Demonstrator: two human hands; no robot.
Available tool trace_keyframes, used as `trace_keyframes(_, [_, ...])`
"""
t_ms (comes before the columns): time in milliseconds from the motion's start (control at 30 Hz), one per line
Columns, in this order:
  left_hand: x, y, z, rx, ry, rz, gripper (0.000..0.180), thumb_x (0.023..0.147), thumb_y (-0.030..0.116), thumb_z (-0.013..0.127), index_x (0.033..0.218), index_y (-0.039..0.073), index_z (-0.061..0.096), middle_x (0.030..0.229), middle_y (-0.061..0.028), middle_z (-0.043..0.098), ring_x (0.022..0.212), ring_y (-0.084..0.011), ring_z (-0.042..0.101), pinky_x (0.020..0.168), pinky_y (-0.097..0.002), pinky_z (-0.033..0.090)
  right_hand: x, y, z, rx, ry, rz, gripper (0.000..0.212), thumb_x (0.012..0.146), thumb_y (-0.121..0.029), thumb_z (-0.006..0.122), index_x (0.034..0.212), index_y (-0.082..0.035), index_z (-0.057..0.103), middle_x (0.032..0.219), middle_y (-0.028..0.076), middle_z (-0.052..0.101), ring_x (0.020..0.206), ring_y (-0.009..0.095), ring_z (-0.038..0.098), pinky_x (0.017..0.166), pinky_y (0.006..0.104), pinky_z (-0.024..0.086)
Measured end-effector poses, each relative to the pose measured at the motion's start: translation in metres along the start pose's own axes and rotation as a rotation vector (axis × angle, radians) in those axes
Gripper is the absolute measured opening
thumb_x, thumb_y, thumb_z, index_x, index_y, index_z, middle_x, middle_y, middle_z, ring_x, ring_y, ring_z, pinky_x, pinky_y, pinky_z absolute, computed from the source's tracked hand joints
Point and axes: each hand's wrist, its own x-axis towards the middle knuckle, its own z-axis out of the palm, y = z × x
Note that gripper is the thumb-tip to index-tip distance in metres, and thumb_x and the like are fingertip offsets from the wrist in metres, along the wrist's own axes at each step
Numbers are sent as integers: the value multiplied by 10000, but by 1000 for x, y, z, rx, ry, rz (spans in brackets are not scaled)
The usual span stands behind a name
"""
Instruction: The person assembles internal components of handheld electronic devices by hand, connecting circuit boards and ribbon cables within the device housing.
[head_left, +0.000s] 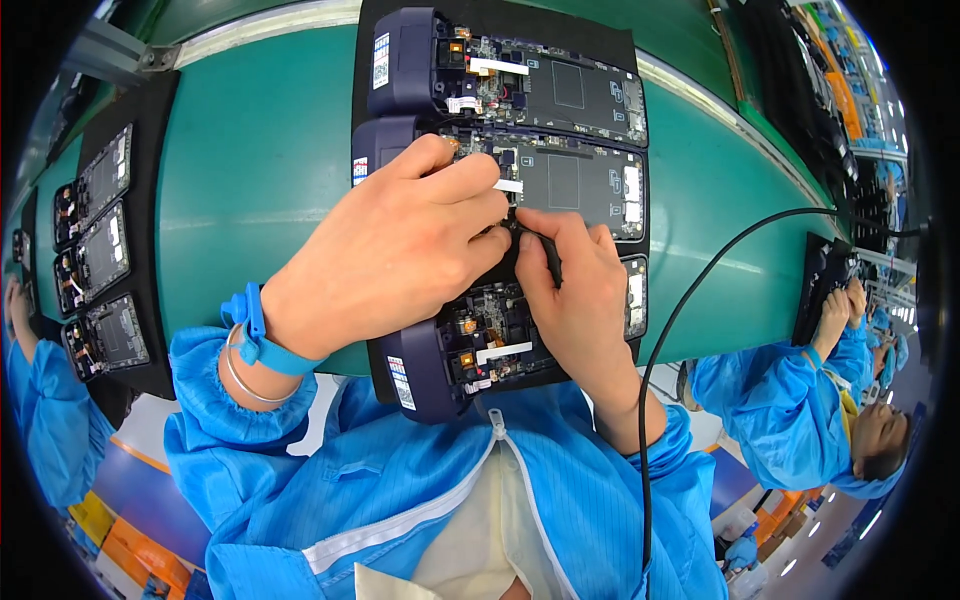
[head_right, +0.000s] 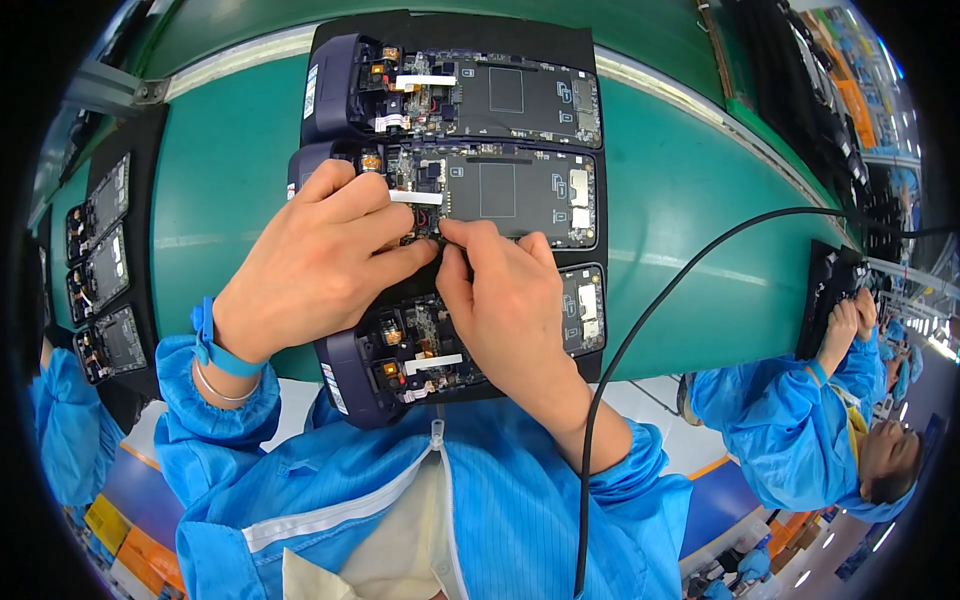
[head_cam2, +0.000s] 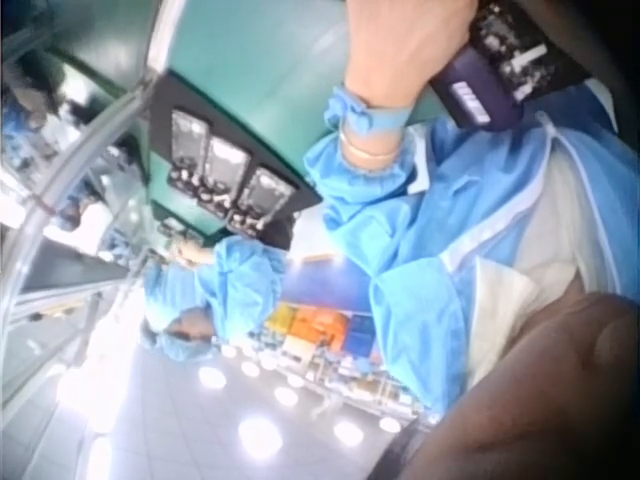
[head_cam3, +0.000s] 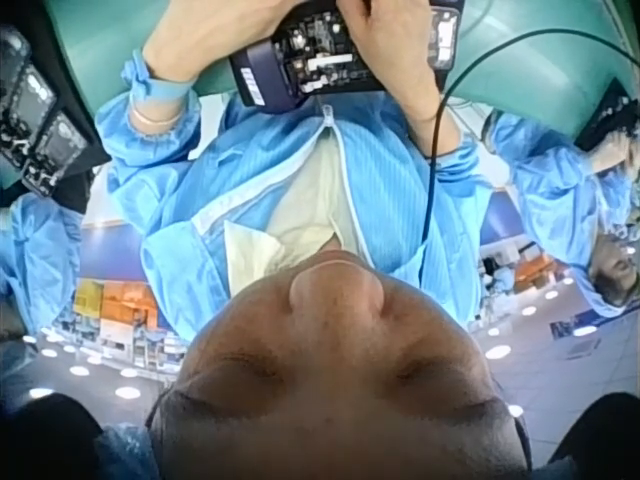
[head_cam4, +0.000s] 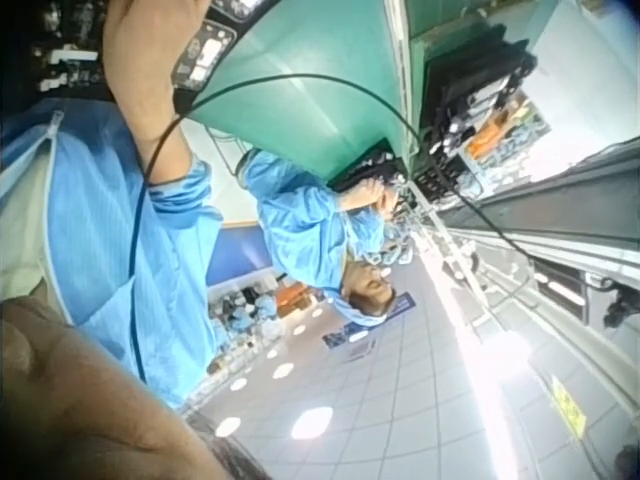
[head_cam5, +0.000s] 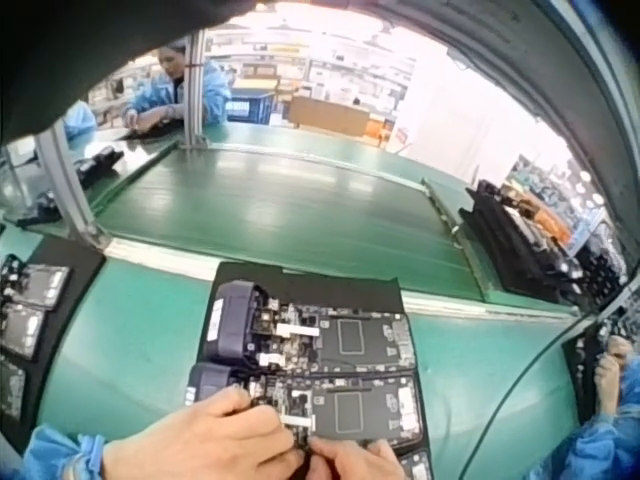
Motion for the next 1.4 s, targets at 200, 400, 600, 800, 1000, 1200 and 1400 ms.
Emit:
trace_keyframes(200, [-12, 1, -1, 8, 100, -57, 153, 662, 119, 673, 802, 66, 641, 867, -22, 553, 898, -213, 499, 802, -340, 386, -2, 2, -1, 33, 37, 16, 174, 816, -21, 632, 984, -63, 617, 613, 21, 559, 501, 182, 431, 590, 303, 346])
trace_keyframes(400, [-24, 0, -3, -26, 207, -156, 172, 631, 120, 745, 755, 98, 628, 1117, -63, 569, 1098, -290, 480, 901, -435, 339, -2, -6, -7, 103, -51, 168, 200, 839, -39, 603, 1038, -58, 615, 718, 55, 600, 620, 213, 486, 638, 328, 399])
trace_keyframes(600, [-23, 0, -2, -131, 194, -283, 143, 640, 152, 727, 689, 113, 598, 1237, -88, 541, 1242, -327, 390, 965, -456, 269, -7, -22, 3, 148, -58, 170, 218, 843, -39, 588, 1060, -46, 600, 780, 63, 606, 658, 219, 483, 669, 329, 386])
trace_keyframes(800, [-22, -1, 9, -84, 239, -289, 128, 636, 131, 703, 663, 115, 579, 1224, -77, 550, 1226, -319, 411, 957, -454, 272, -4, -19, 10, 65, -16, 65, 202, 844, -26, 589, 1047, -28, 588, 734, 56, 587, 585, 196, 460, 672, 325, 362])
trace_keyframes(1000, [-20, -1, 9, -80, 243, -290, 147, 617, 116, 701, 655, 117, 559, 1200, -67, 560, 1200, -309, 432, 940, -451, 281, -2, -19, 13, 33, -11, 15, 165, 849, -28, 584, 1013, -19, 577, 723, 60, 589, 565, 203, 506, 659, 327, 354])
trace_keyframes(1200, [-21, 1, 9, -93, 283, -282, 136, 621, 100, 682, 670, 104, 555, 1117, -64, 556, 1174, -277, 455, 927, -471, 283, -1, -22, 13, 71, -64, 34, 170, 846, -13, 576, 1014, -18, 559, 696, 58, 598, 584, 207, 539, 663, 332, 346])
trace_keyframes(1400, [-20, -1, 9, -66, 223, -287, 158, 618, 101, 711, 681, 121, 568, 1197, -58, 562, 1201, -300, 429, 954, -449, 264, 2, -23, 16, -23, -37, -43, 137, 854, -21, 563, 988, -28, 535, 690, 54, 599, 603, 195, 559, 656, 338, 324])
